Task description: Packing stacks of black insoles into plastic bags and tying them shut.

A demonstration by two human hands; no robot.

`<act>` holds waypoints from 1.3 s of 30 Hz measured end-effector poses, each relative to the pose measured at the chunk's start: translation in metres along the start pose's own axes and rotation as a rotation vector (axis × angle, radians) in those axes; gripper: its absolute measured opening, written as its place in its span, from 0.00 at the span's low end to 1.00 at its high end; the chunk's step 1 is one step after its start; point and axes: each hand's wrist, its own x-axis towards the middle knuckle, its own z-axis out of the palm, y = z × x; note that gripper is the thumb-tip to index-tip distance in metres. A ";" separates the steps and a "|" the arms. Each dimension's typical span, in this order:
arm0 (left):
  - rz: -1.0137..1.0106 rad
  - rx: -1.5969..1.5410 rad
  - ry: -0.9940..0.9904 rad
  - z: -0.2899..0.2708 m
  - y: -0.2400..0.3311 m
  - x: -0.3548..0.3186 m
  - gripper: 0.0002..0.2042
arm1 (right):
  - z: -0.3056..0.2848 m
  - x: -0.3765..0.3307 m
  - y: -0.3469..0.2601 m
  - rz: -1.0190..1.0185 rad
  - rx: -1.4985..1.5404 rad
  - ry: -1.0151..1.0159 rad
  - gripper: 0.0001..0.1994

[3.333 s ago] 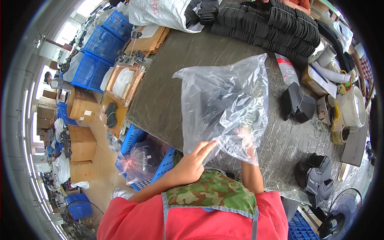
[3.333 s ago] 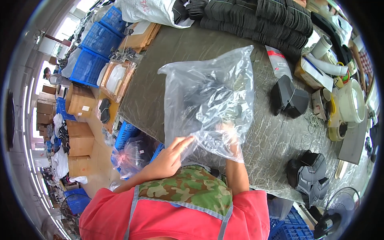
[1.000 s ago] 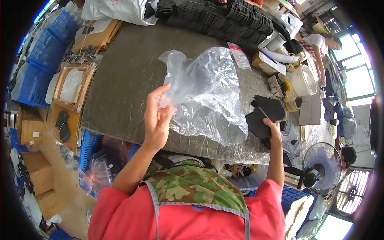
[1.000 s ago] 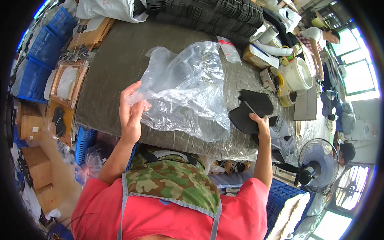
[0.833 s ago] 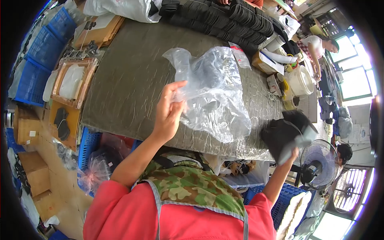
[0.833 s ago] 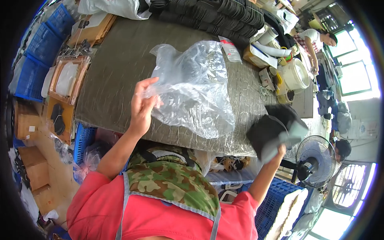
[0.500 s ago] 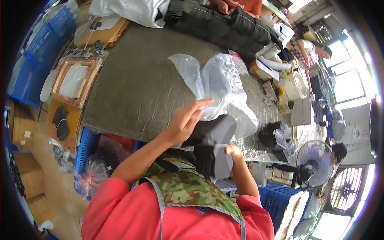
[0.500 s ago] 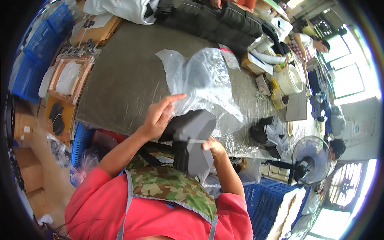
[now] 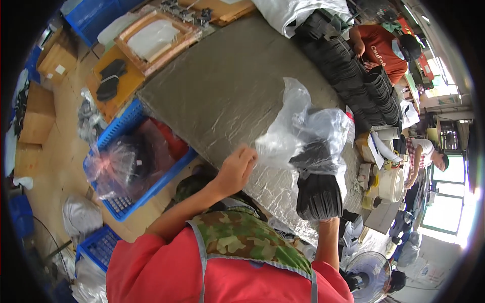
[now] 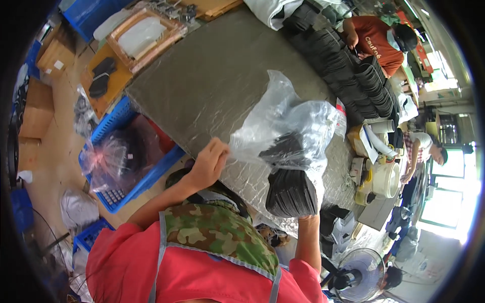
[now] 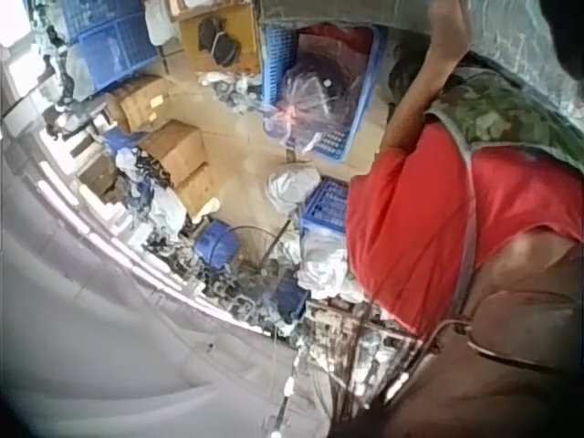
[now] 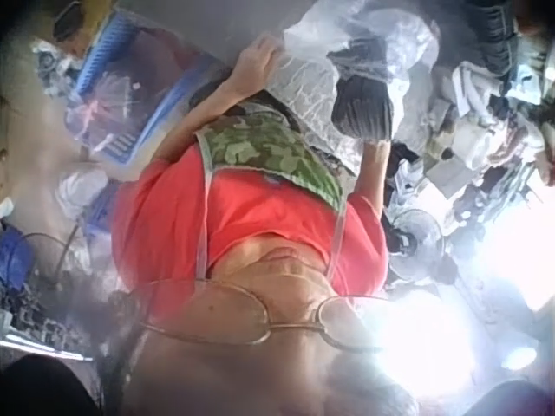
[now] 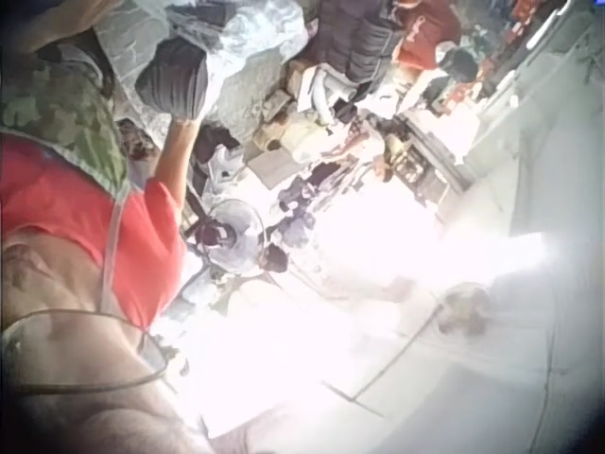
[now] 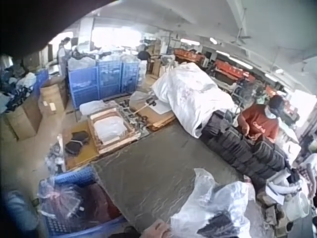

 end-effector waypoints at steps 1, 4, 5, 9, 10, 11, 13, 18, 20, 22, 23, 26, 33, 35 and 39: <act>0.018 -0.027 0.051 0.003 0.001 0.009 0.03 | 0.000 -0.008 -0.005 -0.045 -0.043 0.048 0.31; -0.242 -0.721 0.219 0.021 0.006 0.023 0.03 | 0.004 -0.012 -0.025 -0.217 -0.160 0.184 0.32; -0.330 -0.934 0.203 0.021 0.011 0.025 0.06 | 0.006 -0.013 -0.030 -0.282 -0.195 0.226 0.32; -0.383 -0.937 -0.134 0.027 0.059 0.026 0.08 | -0.020 -0.011 -0.020 -0.081 -0.480 0.196 0.34; -0.229 -0.702 -0.211 0.032 0.065 0.019 0.05 | 0.030 -0.007 -0.014 0.140 -0.645 0.327 0.30; -0.099 -0.566 -0.291 0.035 0.068 0.014 0.04 | 0.021 -0.005 -0.013 0.146 -0.639 0.318 0.30; 0.042 -0.429 -0.388 0.040 0.074 0.010 0.04 | 0.023 0.030 -0.015 0.138 -0.747 0.232 0.29; -0.041 -0.343 -0.781 0.018 0.073 -0.023 0.06 | -0.007 0.096 -0.048 0.145 -1.006 -0.028 0.28; -0.099 -0.363 -0.758 0.018 0.074 -0.030 0.06 | 0.026 0.109 -0.057 0.183 -1.008 -0.039 0.28; -0.240 -0.501 -0.624 0.016 0.075 -0.028 0.05 | 0.037 0.116 -0.045 0.213 -1.021 -0.043 0.28; -0.274 -0.503 -0.540 0.019 0.080 -0.028 0.03 | 0.030 0.119 -0.028 0.095 -1.026 -0.135 0.29; -0.234 -0.617 -0.498 0.031 0.094 -0.018 0.03 | 0.026 0.125 0.009 -0.071 -0.390 -0.579 0.28; 0.012 -0.646 -0.552 0.026 0.127 0.001 0.05 | 0.086 0.116 -0.059 -0.173 -1.844 0.070 0.40; -0.024 -0.687 -0.641 0.045 0.131 0.000 0.04 | 0.112 0.095 -0.046 -0.199 -1.991 0.158 0.39; -0.070 -0.832 -0.638 0.093 0.114 -0.007 0.05 | 0.061 0.101 0.002 -0.382 -2.103 0.160 0.40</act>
